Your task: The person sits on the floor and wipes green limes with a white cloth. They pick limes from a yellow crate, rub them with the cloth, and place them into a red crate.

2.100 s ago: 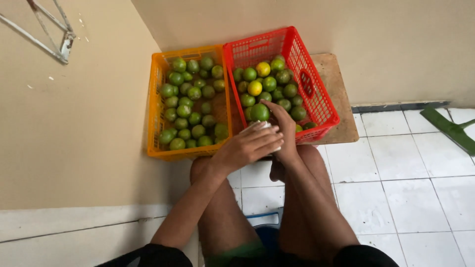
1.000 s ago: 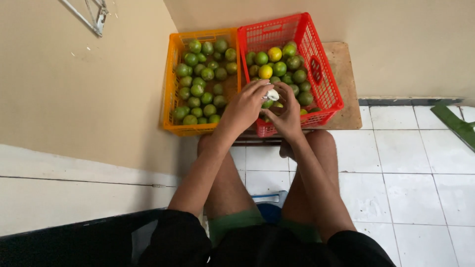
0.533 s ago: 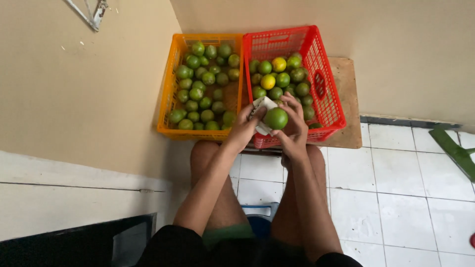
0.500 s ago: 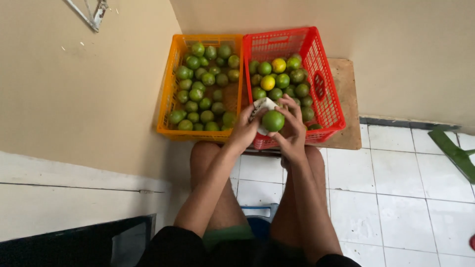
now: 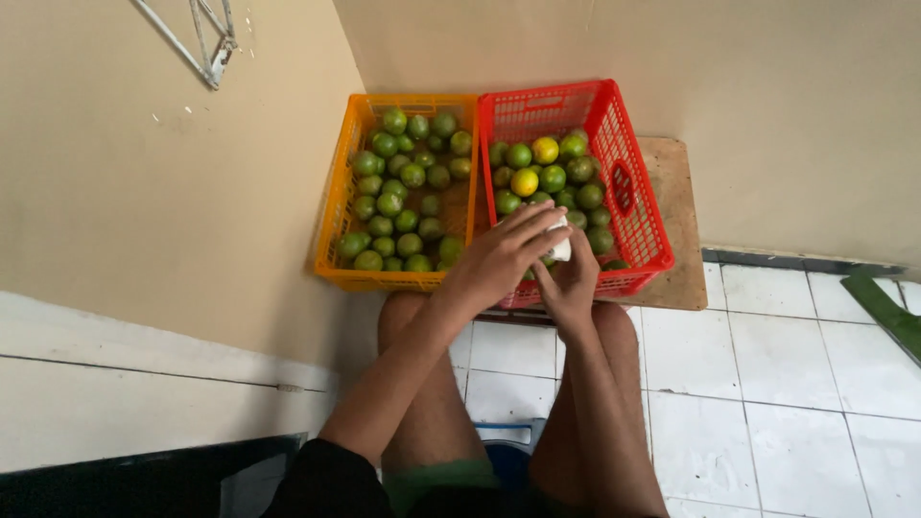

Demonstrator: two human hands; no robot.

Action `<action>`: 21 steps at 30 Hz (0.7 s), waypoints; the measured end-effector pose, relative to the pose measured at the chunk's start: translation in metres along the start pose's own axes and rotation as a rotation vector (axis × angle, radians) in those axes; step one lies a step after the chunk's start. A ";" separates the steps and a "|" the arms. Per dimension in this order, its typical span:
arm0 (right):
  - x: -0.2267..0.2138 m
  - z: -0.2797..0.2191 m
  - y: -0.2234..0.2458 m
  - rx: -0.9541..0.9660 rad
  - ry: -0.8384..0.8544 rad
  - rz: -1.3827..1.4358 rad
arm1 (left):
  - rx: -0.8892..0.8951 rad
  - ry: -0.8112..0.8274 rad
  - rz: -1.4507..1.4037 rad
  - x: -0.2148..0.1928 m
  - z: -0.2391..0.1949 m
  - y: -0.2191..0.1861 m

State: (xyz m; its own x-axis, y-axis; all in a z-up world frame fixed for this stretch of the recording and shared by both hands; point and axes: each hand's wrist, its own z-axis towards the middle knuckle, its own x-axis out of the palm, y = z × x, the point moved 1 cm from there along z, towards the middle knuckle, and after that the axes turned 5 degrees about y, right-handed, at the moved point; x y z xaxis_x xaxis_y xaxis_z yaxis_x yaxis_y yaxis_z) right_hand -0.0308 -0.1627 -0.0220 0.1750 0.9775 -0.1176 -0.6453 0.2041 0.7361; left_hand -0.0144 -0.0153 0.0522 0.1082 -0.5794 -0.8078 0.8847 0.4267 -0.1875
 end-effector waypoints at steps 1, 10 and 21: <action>0.003 -0.002 -0.007 -0.003 -0.003 0.001 | 0.004 0.000 0.003 -0.005 -0.001 0.006; 0.012 0.007 0.009 -0.094 -0.008 0.185 | -0.470 -0.255 -0.814 0.048 -0.020 0.039; 0.018 0.012 0.021 0.090 -0.156 0.039 | 0.015 -0.357 -0.010 0.027 -0.013 -0.010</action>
State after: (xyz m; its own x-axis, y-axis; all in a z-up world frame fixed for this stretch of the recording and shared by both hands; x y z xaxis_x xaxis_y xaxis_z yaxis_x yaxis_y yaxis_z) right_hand -0.0324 -0.1410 -0.0007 0.2688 0.9631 0.0119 -0.5857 0.1537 0.7958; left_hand -0.0256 -0.0265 0.0249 0.2488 -0.7906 -0.5595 0.8928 0.4112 -0.1840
